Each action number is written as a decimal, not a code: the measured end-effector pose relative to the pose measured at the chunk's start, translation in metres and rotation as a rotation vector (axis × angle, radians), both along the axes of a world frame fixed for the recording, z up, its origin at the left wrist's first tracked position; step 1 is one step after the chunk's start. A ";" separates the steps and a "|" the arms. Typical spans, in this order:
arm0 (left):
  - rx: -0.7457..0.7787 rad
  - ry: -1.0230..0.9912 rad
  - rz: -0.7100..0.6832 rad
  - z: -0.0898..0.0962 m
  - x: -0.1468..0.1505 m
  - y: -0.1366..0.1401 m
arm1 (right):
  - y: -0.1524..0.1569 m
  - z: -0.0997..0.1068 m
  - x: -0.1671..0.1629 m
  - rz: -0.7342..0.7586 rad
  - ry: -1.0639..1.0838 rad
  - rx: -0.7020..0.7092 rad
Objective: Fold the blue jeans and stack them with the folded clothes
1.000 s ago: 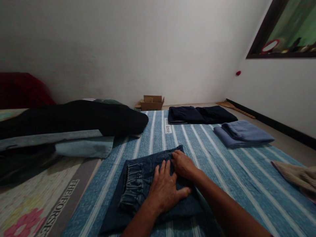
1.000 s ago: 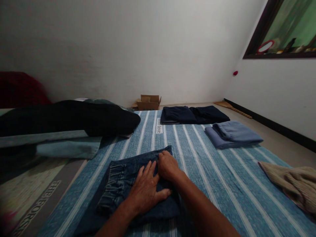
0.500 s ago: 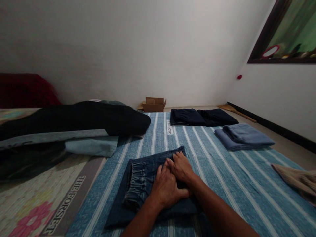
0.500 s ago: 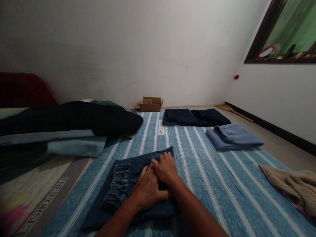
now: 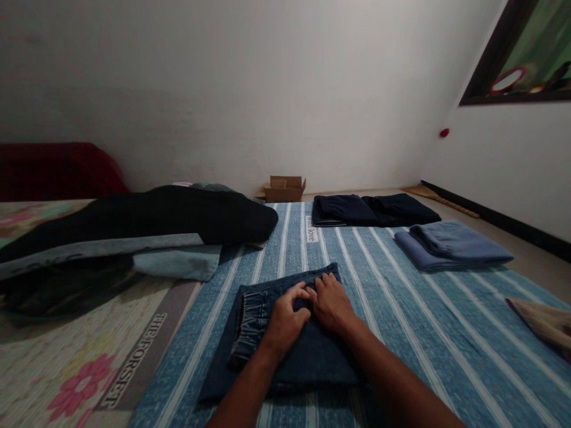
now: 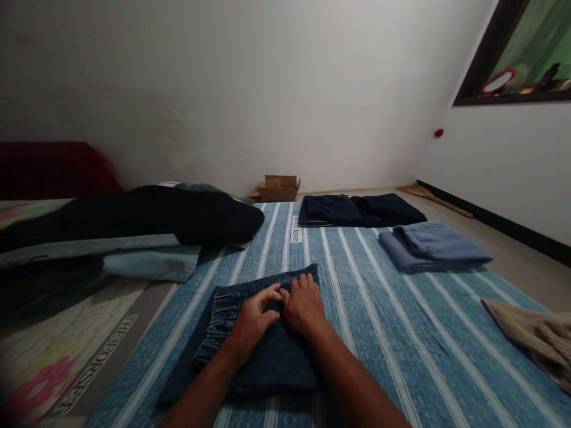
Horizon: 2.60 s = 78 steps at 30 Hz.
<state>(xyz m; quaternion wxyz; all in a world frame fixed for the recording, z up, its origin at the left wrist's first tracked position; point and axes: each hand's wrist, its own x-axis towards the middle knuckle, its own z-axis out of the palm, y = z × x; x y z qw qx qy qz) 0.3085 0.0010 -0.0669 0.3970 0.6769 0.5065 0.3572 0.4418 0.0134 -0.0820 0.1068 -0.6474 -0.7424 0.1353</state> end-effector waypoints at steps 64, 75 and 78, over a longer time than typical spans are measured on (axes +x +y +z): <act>0.027 0.461 -0.346 -0.012 0.055 0.125 | -0.011 0.011 -0.018 -0.096 -0.018 0.072; 0.125 0.404 -0.287 -0.009 0.059 0.116 | -0.014 0.015 -0.017 -0.073 -0.046 0.140; 0.129 0.377 -0.290 -0.011 0.059 0.117 | -0.015 0.015 -0.017 -0.074 -0.051 0.143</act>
